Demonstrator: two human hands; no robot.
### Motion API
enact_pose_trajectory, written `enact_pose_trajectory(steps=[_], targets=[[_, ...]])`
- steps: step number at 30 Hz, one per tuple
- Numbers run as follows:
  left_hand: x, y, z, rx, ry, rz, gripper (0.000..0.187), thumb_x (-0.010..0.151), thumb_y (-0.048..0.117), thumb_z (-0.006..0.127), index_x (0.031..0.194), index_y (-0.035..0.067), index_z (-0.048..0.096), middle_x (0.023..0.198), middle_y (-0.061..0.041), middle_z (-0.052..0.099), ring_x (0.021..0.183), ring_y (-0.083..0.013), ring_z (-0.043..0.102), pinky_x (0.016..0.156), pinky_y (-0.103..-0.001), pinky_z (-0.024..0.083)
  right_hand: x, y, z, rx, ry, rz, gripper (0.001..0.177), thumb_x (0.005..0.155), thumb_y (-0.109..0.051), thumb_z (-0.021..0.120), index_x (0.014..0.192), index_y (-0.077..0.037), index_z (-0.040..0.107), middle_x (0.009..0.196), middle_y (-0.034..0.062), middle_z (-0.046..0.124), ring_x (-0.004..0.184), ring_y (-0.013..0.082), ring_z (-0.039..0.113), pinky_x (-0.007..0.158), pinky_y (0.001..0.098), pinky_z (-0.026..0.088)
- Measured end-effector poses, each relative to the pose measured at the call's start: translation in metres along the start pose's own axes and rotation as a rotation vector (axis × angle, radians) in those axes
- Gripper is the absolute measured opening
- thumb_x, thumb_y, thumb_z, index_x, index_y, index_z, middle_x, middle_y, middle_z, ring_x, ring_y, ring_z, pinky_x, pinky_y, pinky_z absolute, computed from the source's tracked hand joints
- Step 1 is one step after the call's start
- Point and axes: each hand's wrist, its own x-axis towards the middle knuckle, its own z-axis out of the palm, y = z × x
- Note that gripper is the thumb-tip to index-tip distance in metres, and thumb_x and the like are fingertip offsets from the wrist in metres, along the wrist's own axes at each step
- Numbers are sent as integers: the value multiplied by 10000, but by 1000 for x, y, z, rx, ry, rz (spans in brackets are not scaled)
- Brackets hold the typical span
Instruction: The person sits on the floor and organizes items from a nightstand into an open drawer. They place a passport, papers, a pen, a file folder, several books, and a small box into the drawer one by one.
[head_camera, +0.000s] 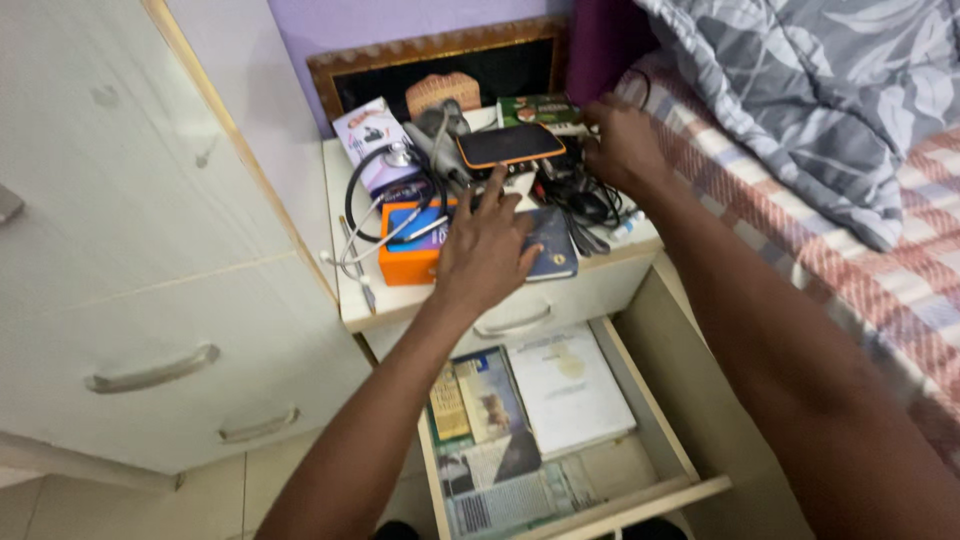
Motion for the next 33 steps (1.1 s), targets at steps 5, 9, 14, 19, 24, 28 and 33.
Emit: enact_pose_trajectory(steps=[5,9,14,19,24,28,33], targets=[[-2,0,0,19,14,-4,449,933,435,640,1106,36,752,1353,-170,597,1499,-350,297,1158,-589,305,17,18,24,-93,-81,27,302,801,-12,733,1092,-86,770,1167,229,667,1064,449,646,940,520,518],[0,-1,1,18,40,-3,444,918,427,642,1085,31,755,1344,-174,606,1489,-348,299,1142,-591,313,34,22,33,-98,-184,-10,408,730,-16,762,1123,-121,777,1152,240,657,1053,454,643,935,527,520],[1,-1,2,35,17,2,435,927,420,635,1079,31,755,1324,-168,614,1485,-351,307,1133,-595,317,42,24,31,-189,-293,-50,427,729,-17,767,1143,-119,773,1152,225,668,1027,444,667,901,533,530],[-3,-2,0,-15,24,-11,425,935,413,630,1116,47,748,1322,-158,613,1487,-344,320,1156,-590,303,44,23,22,-168,-99,-35,302,790,12,714,1080,-56,765,1128,217,690,1021,451,671,898,517,543],[-5,0,1,-7,77,-25,435,909,411,636,1126,47,737,1347,-160,604,1455,-355,332,1152,-589,278,45,20,8,-67,156,133,158,847,-6,702,997,-30,747,1050,194,707,951,405,698,853,485,565],[-3,1,-1,-16,44,-32,427,927,405,632,1139,48,730,1325,-151,613,1445,-335,363,1167,-592,263,54,27,16,661,217,426,88,1049,-21,492,1065,-5,578,983,129,652,890,221,699,750,375,661],[-5,1,0,-7,97,-23,477,913,404,647,1203,28,693,1326,-149,617,1420,-328,397,1161,-576,280,57,34,30,837,218,357,73,1099,-40,422,1128,-34,489,1028,108,620,893,180,692,786,333,672]])
